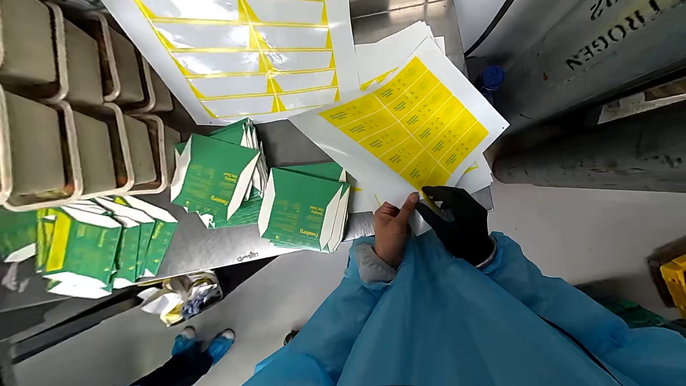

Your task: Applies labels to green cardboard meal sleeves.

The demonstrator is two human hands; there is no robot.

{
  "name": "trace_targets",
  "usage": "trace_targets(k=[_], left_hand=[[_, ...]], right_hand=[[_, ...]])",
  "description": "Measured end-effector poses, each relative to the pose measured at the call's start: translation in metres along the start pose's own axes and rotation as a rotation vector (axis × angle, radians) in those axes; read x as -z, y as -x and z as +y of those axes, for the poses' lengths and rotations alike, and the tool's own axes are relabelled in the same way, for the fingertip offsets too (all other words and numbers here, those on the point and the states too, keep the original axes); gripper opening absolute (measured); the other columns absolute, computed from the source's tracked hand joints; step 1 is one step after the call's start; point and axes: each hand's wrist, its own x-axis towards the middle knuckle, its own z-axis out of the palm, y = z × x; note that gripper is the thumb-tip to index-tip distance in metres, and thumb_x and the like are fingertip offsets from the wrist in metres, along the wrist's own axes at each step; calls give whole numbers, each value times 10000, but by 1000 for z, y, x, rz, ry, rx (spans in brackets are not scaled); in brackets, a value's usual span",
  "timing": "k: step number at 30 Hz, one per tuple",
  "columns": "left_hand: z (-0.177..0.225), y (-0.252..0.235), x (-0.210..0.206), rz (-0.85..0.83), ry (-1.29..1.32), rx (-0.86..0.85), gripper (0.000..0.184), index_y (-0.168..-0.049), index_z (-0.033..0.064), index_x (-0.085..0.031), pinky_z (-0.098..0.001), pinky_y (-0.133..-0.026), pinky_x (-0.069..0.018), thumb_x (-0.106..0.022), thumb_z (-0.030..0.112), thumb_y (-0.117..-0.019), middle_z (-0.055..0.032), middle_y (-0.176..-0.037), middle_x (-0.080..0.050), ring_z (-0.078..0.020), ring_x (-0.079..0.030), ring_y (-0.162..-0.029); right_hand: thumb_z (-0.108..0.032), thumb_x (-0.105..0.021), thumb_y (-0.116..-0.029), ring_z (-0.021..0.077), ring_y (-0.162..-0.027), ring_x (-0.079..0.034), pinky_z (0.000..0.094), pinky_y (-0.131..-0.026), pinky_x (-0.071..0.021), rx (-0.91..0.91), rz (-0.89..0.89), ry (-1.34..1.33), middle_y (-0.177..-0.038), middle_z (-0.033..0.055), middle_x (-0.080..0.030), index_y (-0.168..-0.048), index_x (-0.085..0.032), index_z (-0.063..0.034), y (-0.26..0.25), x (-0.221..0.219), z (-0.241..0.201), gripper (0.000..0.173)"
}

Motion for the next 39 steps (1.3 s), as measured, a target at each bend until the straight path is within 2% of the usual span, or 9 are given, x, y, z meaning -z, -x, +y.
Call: trace_targets(k=[3, 9, 14, 17, 23, 27, 31, 35, 39], left_hand=[[0, 0, -3, -25, -27, -33, 143, -1092, 72, -716, -345, -818, -614, -690, 167, -989, -69, -1000, -744, -147, -719, -878], [-3, -4, 0, -21, -262, -214, 115, -1042, 71, -745, -308, -772, -621, -752, 111, -934, -44, -938, -760, -130, -726, -822], [0, 0, 6, -23, -261, -159, 138, -1062, 54, -703, -322, -712, -631, -740, 116, -945, -76, -904, -752, -157, -732, -766], [0, 4, 11, -27, -252, -129, 145, -1088, 39, -690, -356, -727, -640, -716, 103, -960, -97, -916, -753, -183, -741, -780], [-3, -6, 18, -33, -178, -166, 112, -1050, -29, -679, -325, -777, -627, -700, 18, -951, -111, -912, -749, -159, -733, -811], [6, 1, 16, -57, -223, -69, 118, -1075, 51, -699, -300, -728, -613, -695, 116, -977, -68, -911, -743, -130, -717, -781], [0, -9, 17, -100, -161, -71, 133, -1071, -27, -696, -353, -776, -636, -698, 47, -961, -122, -923, -757, -182, -743, -809], [0, -10, 17, -115, -139, -58, 149, -1087, -29, -687, -346, -776, -634, -701, 41, -957, -126, -931, -755, -182, -742, -811], [3, -7, 22, -6, -219, 68, 208, -1129, 54, -694, -375, -777, -634, -728, 171, -960, -90, -967, -755, -186, -742, -831]], right_hand=[[-230, -784, -899, 55, -848, -710, 230, -723, -611, -104, 17, -142, -998, -14, -766, -1050, -802, -135, -2, 2, -1, 179], [-151, -800, -883, 63, -769, -722, 250, -701, -626, -364, 3, -405, -898, -15, -776, -988, -804, -103, -1, 0, -3, 116], [-147, -765, -914, 95, -805, -735, 290, -734, -626, -564, -70, -531, -900, 6, -787, -974, -822, -108, -5, 4, 1, 92], [-173, -756, -915, 65, -747, -716, 272, -675, -605, -549, -64, -445, -840, -19, -775, -936, -812, -127, -6, -1, 3, 76], [-285, -842, -828, 58, -830, -711, 244, -716, -618, -274, -19, -163, -963, -23, -751, -993, -773, -135, 1, -13, -3, 234], [-226, -817, -860, 58, -824, -716, 241, -732, -623, -241, 48, -178, -960, -16, -758, -974, -781, -122, 4, -16, -3, 158], [-158, -776, -876, 54, -801, -704, 232, -706, -608, -189, 94, -178, -923, -13, -756, -943, -787, -109, 2, -12, -2, 84], [-156, -744, -889, 47, -739, -686, 230, -663, -594, -294, 62, -173, -862, -12, -738, -910, -770, -99, -2, -11, 1, 66], [-191, -647, -976, 124, -712, -673, 357, -671, -588, -533, -145, -247, -827, 52, -723, -998, -746, -41, -23, 6, 35, 181]])
